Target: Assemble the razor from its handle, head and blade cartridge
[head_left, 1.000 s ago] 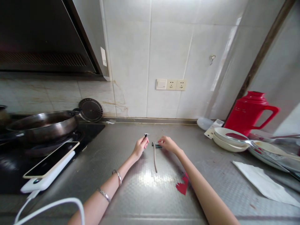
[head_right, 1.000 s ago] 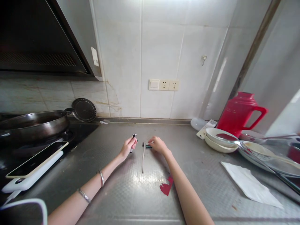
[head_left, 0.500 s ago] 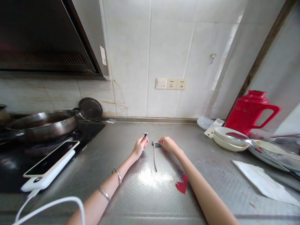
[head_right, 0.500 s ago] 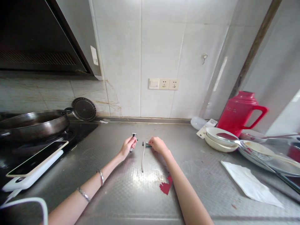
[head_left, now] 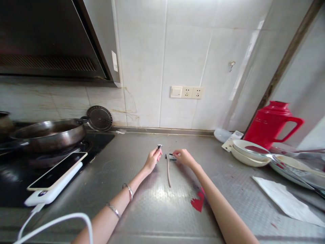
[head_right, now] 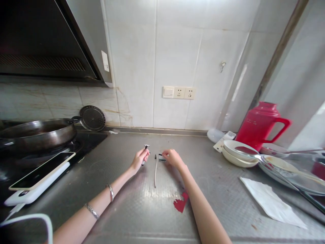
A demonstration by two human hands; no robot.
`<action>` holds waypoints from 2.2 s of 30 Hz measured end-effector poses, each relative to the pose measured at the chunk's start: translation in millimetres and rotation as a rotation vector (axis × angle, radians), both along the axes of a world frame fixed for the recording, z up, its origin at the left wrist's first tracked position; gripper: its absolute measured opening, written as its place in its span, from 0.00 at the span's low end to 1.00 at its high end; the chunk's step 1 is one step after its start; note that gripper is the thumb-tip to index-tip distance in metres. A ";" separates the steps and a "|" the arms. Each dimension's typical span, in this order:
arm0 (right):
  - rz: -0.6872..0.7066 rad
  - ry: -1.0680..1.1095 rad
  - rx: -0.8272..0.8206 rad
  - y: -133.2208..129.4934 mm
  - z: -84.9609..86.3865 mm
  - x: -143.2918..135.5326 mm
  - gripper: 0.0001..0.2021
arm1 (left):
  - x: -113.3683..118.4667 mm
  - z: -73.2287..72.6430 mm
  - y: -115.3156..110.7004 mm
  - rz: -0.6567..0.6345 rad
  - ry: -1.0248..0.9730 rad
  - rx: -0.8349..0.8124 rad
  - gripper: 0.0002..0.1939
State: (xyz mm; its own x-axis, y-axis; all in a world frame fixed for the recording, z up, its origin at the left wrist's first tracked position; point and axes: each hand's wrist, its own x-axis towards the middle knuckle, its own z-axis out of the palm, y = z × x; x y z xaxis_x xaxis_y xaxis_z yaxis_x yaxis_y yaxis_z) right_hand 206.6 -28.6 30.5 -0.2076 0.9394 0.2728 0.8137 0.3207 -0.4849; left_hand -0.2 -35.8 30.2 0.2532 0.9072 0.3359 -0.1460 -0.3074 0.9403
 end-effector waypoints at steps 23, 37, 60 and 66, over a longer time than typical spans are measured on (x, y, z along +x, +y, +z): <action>0.029 0.643 0.030 -3.3 23.0 -26.8 0.14 | 4.7 -6.9 -1.7 0.025 0.124 0.018 0.14; 0.119 0.632 0.152 -25.8 50.6 -40.3 0.12 | 10.8 -7.3 -11.7 -0.028 0.142 0.144 0.15; 0.173 0.656 0.153 -31.1 53.5 -42.6 0.09 | 12.9 -2.4 -15.0 -0.060 0.058 0.063 0.15; 0.161 0.626 0.175 -32.7 54.9 -43.1 0.10 | 12.8 -1.1 -15.9 -0.069 0.048 0.036 0.14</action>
